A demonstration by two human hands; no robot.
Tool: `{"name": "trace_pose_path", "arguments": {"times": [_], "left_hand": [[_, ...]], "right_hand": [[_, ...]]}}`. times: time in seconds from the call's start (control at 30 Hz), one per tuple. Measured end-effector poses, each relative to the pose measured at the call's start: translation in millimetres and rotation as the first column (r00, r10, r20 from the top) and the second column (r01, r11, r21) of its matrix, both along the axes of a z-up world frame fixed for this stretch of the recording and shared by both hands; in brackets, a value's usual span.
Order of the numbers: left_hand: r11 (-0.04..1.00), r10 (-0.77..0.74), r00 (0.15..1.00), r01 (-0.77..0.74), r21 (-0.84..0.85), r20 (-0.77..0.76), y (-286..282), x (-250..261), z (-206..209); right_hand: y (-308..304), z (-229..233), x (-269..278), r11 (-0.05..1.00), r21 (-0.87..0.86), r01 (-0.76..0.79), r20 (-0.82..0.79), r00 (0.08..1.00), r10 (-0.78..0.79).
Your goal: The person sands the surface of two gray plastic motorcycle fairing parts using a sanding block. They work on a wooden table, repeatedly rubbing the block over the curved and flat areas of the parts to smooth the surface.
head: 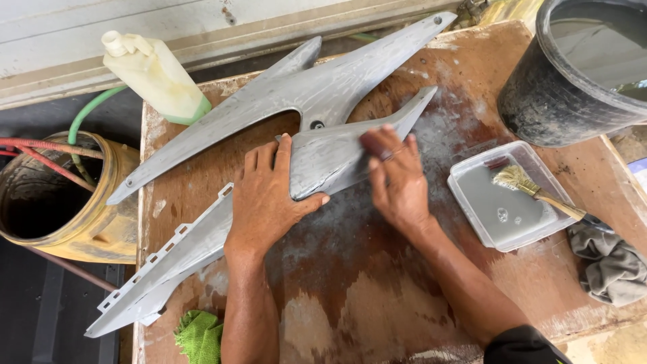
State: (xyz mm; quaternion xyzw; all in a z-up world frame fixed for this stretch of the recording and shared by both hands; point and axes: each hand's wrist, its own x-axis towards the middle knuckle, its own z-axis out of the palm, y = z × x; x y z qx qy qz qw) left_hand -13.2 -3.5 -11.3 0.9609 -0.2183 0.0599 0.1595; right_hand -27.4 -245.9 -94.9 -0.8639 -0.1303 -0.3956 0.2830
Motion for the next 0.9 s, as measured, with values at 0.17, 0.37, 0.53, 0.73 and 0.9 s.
{"name": "trace_pose_path", "arguments": {"times": [0.17,0.37,0.53,0.73,0.9], "left_hand": [[1.0,0.008,1.0,-0.008,0.013,0.006,-1,1,-3],[0.999,-0.003,1.0,0.003,0.042,0.011,-1,0,-4],[0.998,0.006,1.0,-0.005,0.065,-0.015,-3,1,-7],[0.998,-0.003,0.999,0.001,0.058,0.044,-3,2,-17],[0.999,-0.03,0.998,0.028,0.039,0.057,-4,0,-16]], "right_hand": [[11,5,-7,1.0,-0.002,0.024,0.011,1.0,-0.023],[25,6,-14,0.994,-0.003,-0.107,-0.036,0.994,0.107],[26,21,-16,1.0,-0.006,0.015,-0.03,0.999,-0.015],[53,18,-28,0.984,-0.079,-0.162,-0.039,0.986,0.159],[32,22,-15,1.0,-0.007,-0.015,-0.022,1.0,0.015]]}}
